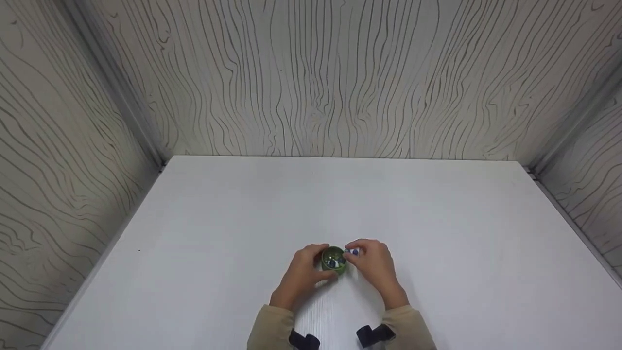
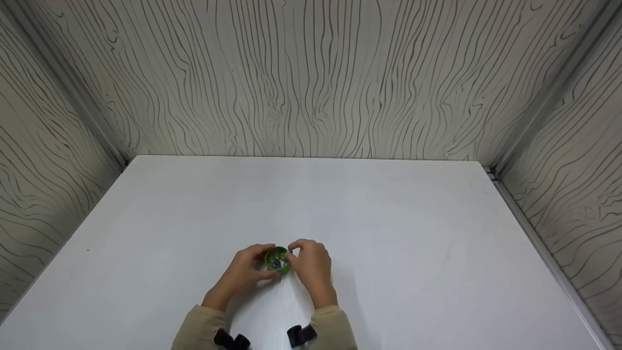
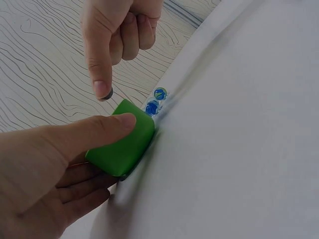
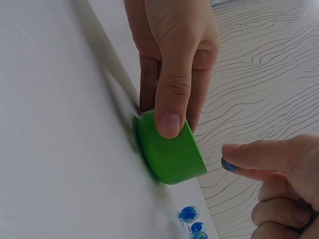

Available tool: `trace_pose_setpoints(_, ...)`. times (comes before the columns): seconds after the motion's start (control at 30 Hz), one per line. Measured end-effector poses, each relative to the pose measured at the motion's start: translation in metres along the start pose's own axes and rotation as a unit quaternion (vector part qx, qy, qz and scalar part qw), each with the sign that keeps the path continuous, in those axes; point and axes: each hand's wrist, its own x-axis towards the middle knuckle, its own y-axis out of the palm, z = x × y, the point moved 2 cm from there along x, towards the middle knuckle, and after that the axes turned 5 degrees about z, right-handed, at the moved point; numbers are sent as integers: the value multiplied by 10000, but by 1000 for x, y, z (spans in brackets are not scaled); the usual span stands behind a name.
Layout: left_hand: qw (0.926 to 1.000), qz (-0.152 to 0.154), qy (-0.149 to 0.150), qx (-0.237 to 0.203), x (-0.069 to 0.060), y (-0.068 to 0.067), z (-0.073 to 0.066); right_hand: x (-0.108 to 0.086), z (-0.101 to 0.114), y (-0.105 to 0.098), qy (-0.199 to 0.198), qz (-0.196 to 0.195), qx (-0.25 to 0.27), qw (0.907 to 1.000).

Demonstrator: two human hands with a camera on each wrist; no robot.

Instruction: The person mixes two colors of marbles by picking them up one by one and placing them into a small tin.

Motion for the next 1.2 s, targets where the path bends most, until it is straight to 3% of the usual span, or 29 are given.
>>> trace_pose_setpoints(1.2,10000,11,-60,44,-3,-2,-1,1,1,9,-97,123,107,9998)
